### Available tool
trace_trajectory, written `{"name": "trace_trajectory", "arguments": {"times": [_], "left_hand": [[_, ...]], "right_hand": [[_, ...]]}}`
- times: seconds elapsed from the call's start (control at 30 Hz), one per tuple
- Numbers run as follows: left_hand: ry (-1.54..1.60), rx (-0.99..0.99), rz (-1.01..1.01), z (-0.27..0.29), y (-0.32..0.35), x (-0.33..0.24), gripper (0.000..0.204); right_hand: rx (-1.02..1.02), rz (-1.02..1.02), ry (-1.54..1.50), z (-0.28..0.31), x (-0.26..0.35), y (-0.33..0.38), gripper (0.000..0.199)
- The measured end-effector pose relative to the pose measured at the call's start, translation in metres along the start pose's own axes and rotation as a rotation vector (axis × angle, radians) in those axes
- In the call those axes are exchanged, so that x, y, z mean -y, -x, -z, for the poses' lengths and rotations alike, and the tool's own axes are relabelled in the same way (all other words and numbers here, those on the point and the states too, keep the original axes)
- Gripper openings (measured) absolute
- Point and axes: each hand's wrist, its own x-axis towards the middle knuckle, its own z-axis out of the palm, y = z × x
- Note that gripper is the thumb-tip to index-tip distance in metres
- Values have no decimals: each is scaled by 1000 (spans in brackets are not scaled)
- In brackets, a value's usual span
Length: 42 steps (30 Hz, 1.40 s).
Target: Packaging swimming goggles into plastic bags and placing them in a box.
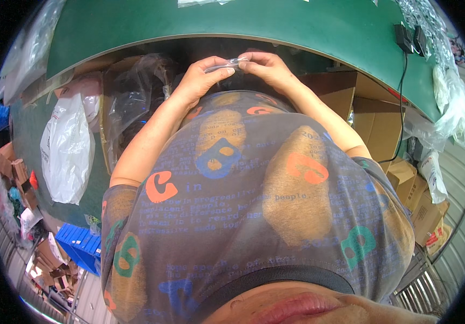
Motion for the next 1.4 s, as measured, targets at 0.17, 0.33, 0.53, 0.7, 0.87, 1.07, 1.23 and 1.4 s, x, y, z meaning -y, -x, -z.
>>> {"name": "trace_trajectory", "arguments": {"times": [0.17,0.33,0.53,0.7,0.87,1.07,1.23,1.4], "left_hand": [[2,1,18,0,-1,2,27],[-1,-17,-16,0,-2,3,34],[15,-12,-29,-2,-1,2,37],[2,-19,-52,0,-5,6,38],[-6,-18,-49,-2,-5,3,40],[5,-6,-27,-2,-6,5,42],[1,-37,-38,-7,-4,-2,36],[20,39,-14,5,-4,9,24]], "right_hand": [[-8,34,67,-2,1,-2,27],[-3,48,148,-3,5,-3,28],[-6,99,246,0,0,-7,29],[0,82,248,-3,7,-8,28],[45,115,274,0,7,-11,27],[9,112,324,-4,14,-11,26],[34,261,500,-6,18,-13,27],[2,325,587,-6,21,-1,23]]}}
